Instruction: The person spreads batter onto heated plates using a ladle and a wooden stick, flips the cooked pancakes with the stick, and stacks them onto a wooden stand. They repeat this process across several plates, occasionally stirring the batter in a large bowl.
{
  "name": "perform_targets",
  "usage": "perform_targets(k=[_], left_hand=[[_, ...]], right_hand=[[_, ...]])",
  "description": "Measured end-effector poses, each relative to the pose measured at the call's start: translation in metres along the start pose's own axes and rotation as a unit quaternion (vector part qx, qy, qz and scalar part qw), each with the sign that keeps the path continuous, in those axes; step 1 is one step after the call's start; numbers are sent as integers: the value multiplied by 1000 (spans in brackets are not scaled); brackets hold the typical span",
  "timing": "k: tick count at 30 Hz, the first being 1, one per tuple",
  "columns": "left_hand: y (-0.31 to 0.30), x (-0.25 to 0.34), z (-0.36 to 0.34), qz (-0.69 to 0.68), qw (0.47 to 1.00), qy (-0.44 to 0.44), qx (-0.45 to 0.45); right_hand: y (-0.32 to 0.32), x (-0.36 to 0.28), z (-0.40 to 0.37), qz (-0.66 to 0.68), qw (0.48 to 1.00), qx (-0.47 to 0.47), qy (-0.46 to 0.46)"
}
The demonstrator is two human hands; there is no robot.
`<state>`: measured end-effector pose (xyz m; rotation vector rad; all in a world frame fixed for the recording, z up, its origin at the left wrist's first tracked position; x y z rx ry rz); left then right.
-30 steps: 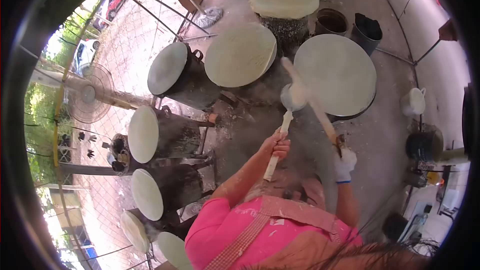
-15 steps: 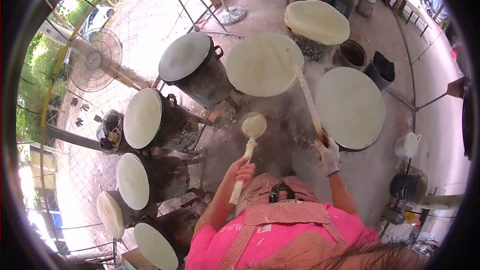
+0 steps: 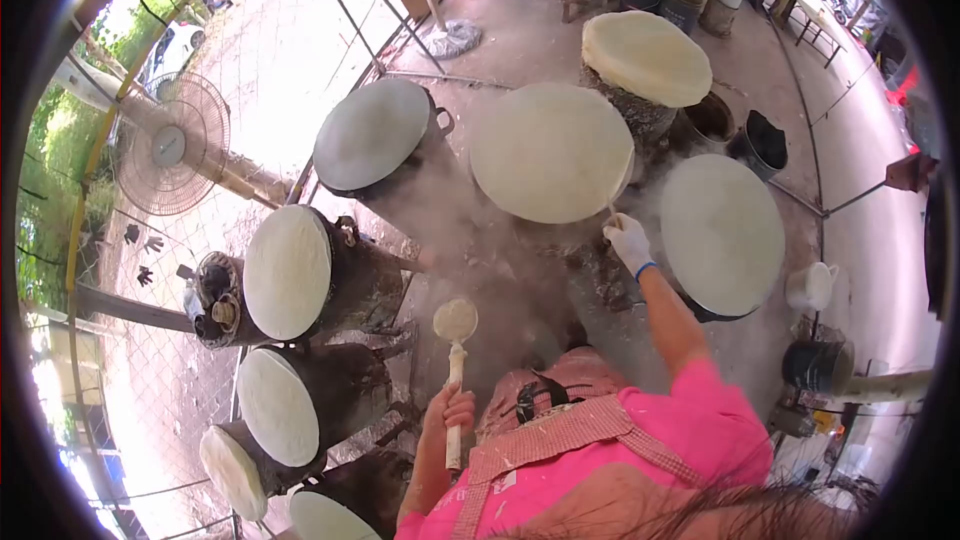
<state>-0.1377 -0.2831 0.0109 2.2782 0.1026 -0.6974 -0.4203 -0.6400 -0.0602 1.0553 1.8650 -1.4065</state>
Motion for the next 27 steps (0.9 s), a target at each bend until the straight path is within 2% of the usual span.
perform_targets(k=[1,2,4,5,7,8,10,14,16,17,19,20,22,23,25,27], left_hand=[[0,-2,-3,-7,1000,10,-4],[-1,-4,-1,-17,1000,14,-7],[-4,-12,-1,-55,997,32,-46],[-7,-16,-1,-68,996,39,-45],[-8,-21,2,-111,991,60,-48],[-5,-27,4,-121,989,51,-74],[-4,-32,11,-143,984,72,-81],[-2,-39,22,-166,975,114,-96],[-5,-42,26,-161,971,141,-107],[-3,-46,28,-165,969,144,-110],[0,-53,26,-178,961,178,-118],[-1,-55,26,-179,958,182,-131],[-1,-61,25,-181,953,200,-137],[-1,-63,25,-182,949,214,-142],[-6,-65,25,-180,947,230,-135],[-10,-70,24,-178,945,244,-125]], right_hand=[[14,10,12,-33,996,-48,-66],[17,7,21,-40,995,-56,-68],[33,-11,32,-205,946,-142,-208],[34,-17,39,-209,943,-155,-207],[31,-40,45,-298,892,-156,-302],[24,-53,39,-300,889,-167,-302],[1,-86,31,-248,903,-97,-338],[-22,-72,31,-325,865,-127,-360],[-32,-69,24,-360,798,-106,-472],[-34,-66,31,-361,795,-110,-475],[-32,-62,37,-382,700,-64,-600],[-29,-62,45,-379,698,-67,-604],[-18,-62,64,-412,654,-105,-625],[-16,-65,72,-409,651,-108,-630],[-4,-59,84,-479,587,-223,-613],[-6,-73,79,-464,569,-229,-639]])
Point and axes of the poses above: each hand's wrist, its own z-axis towards the middle knuckle, its own y-axis out of the palm, x = y × z, the point moved 4 cm from there along z, towards the middle knuckle, and after that the axes turned 4 degrees about y, right-handed, at the moved point
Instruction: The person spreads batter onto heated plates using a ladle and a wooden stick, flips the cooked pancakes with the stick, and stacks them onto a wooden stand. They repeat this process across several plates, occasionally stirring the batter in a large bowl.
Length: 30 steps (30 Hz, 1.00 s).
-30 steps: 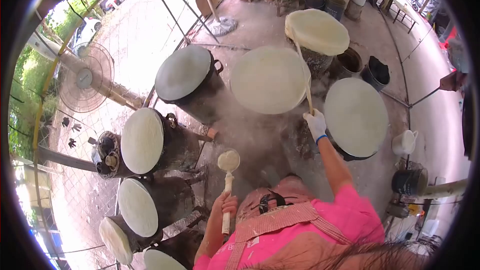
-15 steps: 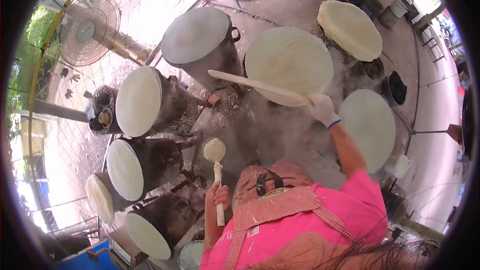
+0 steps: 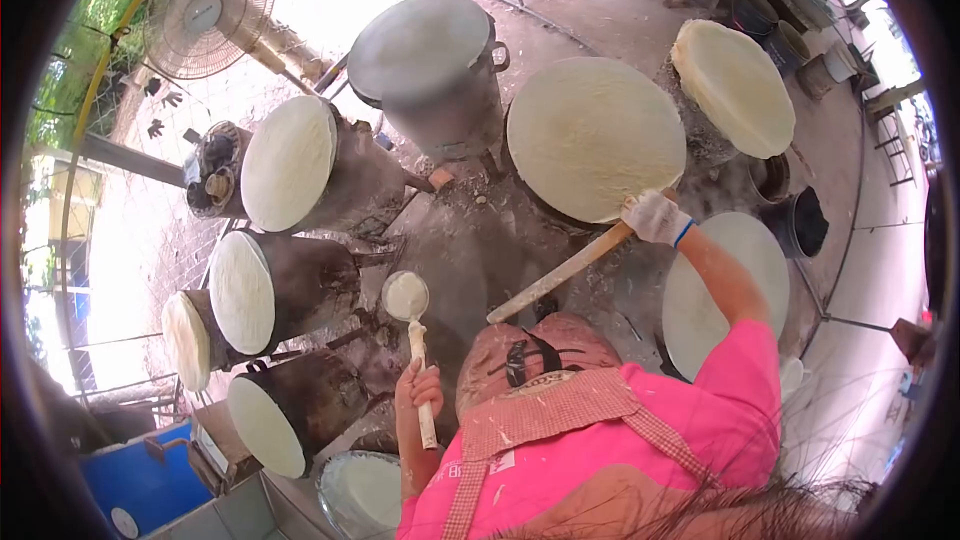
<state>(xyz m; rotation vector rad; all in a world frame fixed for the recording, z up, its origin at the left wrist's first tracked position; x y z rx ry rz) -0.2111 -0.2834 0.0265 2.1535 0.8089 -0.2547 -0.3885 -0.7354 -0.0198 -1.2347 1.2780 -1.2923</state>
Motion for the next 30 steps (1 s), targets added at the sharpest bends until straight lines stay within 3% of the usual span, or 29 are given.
perform_targets(k=[6,12,18,20,24,30], left_hand=[[-5,-8,-3,-39,999,-3,-20],[-7,-10,-1,-61,998,-14,-17],[0,-9,3,-48,998,-39,-30],[-1,-5,6,-20,999,-47,-7],[7,5,16,-15,998,-61,12],[26,40,34,15,993,-117,28]], right_hand=[[-19,8,16,0,999,25,-35],[-30,19,17,-25,998,54,20],[-73,54,45,-44,986,150,50],[-93,72,60,-4,985,122,121],[-103,125,87,-12,967,155,200],[-139,186,101,12,899,233,371]])
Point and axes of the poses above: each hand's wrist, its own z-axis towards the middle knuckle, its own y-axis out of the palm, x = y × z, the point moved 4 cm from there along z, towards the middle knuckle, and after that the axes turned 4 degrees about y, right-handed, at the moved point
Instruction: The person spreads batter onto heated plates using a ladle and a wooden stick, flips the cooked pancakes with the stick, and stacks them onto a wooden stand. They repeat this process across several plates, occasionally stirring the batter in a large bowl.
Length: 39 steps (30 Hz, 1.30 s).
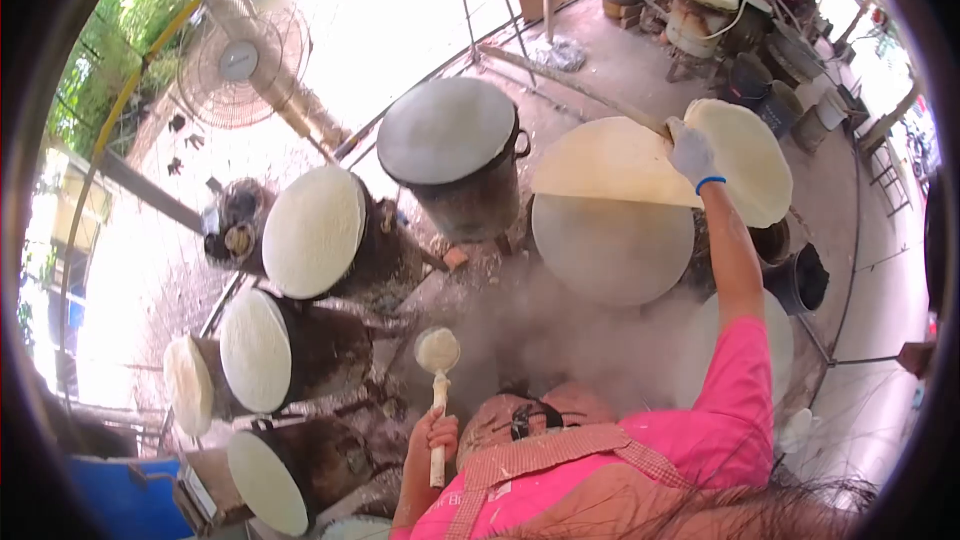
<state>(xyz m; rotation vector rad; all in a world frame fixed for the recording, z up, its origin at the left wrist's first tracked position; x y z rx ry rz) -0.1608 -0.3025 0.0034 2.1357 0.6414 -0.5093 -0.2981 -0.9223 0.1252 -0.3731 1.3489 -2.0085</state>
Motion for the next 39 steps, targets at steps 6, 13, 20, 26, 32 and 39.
perform_targets(k=[6,13,20,26,32,39], left_hand=[[36,4,12,8,1000,-4,27],[27,26,60,155,988,23,4],[87,-10,165,217,968,-99,76],[152,-61,244,274,938,-167,129],[183,-107,273,283,916,-209,191],[212,-108,244,208,953,-163,148]], right_hand=[[-18,68,58,5,986,75,145],[-53,232,63,-5,913,212,349],[21,444,-93,16,791,223,569],[107,424,-190,285,502,337,744],[93,410,-191,232,546,283,753],[31,315,-131,64,824,376,418]])
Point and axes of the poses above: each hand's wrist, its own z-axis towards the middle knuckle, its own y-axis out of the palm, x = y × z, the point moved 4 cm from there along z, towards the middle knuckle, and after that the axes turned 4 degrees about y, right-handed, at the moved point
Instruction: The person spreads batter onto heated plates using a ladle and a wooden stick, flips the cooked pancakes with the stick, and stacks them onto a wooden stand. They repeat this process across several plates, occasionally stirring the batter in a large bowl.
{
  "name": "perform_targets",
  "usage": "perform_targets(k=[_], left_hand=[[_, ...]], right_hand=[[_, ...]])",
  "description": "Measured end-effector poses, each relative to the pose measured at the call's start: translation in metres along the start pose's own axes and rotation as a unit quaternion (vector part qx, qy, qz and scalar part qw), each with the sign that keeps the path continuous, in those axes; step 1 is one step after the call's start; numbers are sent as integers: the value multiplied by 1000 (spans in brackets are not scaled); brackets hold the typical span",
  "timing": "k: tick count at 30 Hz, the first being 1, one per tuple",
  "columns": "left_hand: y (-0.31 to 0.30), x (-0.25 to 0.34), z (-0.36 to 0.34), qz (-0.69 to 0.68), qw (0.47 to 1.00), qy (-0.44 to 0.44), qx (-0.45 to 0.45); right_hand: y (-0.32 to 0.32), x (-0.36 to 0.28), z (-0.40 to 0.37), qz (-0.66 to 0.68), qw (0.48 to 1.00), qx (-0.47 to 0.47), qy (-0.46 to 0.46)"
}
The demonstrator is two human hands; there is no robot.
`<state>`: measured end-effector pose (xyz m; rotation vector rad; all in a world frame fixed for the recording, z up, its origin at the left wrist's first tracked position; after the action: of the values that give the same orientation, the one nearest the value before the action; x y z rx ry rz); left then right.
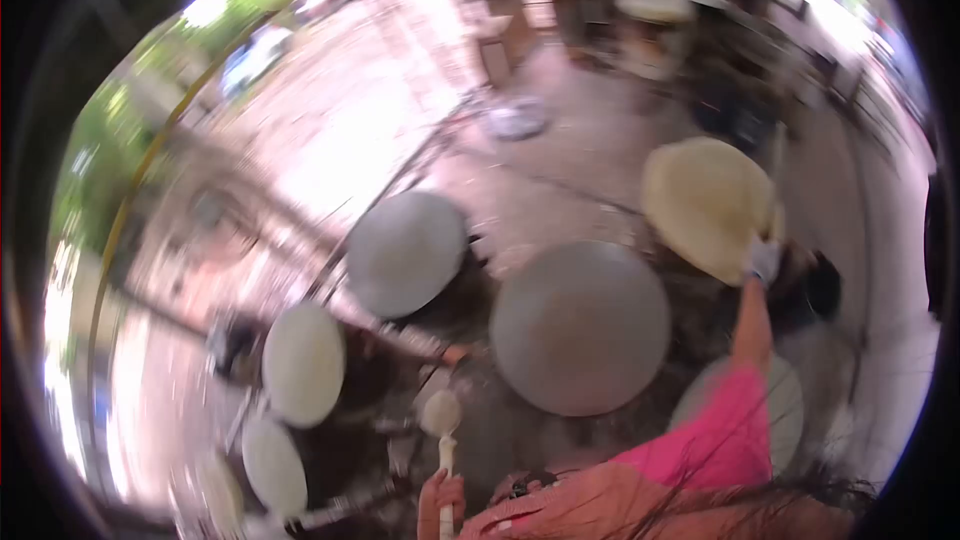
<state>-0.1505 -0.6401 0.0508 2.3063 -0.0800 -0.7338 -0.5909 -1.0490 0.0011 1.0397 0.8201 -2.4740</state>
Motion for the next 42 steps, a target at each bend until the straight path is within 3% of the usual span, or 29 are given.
perform_targets(k=[1,2,3,4,5,6,8,10,11,13,14,15,16,17,18,20,23,25,26,27,29,30,32,34,36,38,40,41,42], left_hand=[[-13,-1,-25,-37,998,41,-30],[-34,-7,-55,-82,990,91,-64],[-60,-21,-85,-131,975,145,-102],[-89,-40,-112,-181,953,196,-140],[-115,-61,-134,-225,926,242,-180],[-136,-80,-149,-261,898,279,-216],[-183,-122,-176,-316,847,329,-273],[-221,-163,-192,-350,807,353,-318],[-252,-176,-195,-365,785,369,-340],[-334,-190,-191,-262,742,458,-412],[-388,-197,-185,-175,721,566,-361],[-408,-218,-190,-193,703,576,-368],[-431,-239,-204,-183,641,649,-366],[-456,-264,-216,-174,576,716,-354],[-491,-283,-220,-208,554,750,-295],[-530,-325,-253,-204,472,858,3],[-618,-367,-257,-230,437,869,-20],[-687,-373,-253,-364,477,799,42],[-740,-361,-239,-378,471,797,30],[-812,-344,-206,-428,495,754,58],[-860,-347,-172,-486,519,698,86],[-868,-348,-174,-488,529,687,100],[-851,-348,-169,-496,555,657,120],[-835,-342,-188,-480,586,636,151],[-823,-339,-222,-466,593,634,173],[-774,-337,-241,-640,454,573,-237],[-731,-361,-291,-629,435,587,-265],[-703,-376,-317,-619,417,595,-299],[-680,-394,-343,-591,413,652,-233]], right_hand=[[40,19,-9,-152,951,-200,182],[78,23,-27,86,953,-242,162],[101,-5,-54,222,875,-380,203],[87,-76,-90,222,856,-435,172],[82,-141,-126,168,901,-399,-25],[151,-112,-163,87,902,-410,-103],[141,-192,-271,101,705,-695,100],[64,-292,-365,143,557,-816,55],[37,-319,-418,147,522,-840,-27],[-40,-379,-515,234,418,-847,-229],[-67,-392,-568,200,325,-895,-232],[-101,-406,-619,163,288,-884,-330],[-142,-418,-667,154,230,-880,-386],[-199,-434,-704,155,244,-823,-488],[-278,-459,-721,125,182,-833,-508],[-368,-469,-794,221,103,-743,-624],[-525,-464,-874,185,24,-706,-684],[-604,-444,-913,222,-4,-571,-790],[-619,-409,-945,234,-24,-508,-829],[-635,-367,-973,222,-89,-413,-879],[-676,-357,-965,228,-143,-382,-884],[-686,-368,-967,231,-155,-372,-885],[-666,-387,-959,194,-124,-518,-824],[-623,-349,-968,131,-115,-507,-844],[-613,-329,-947,108,-98,-569,-809],[-598,-331,-914,90,-86,-589,-798],[-603,-351,-886,122,-83,-597,-789],[-605,-363,-871,169,-55,-629,-757],[-604,-374,-861,218,-29,-657,-722]])
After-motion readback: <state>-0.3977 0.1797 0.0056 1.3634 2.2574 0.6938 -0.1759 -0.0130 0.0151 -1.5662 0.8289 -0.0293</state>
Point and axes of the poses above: each hand's wrist, its own z-axis towards the middle knuckle, its own y-axis out of the palm, x = y × z, the point moved 4 cm from there along z, towards the middle knuckle, and after that the axes turned 4 degrees about y, right-handed, at the moved point
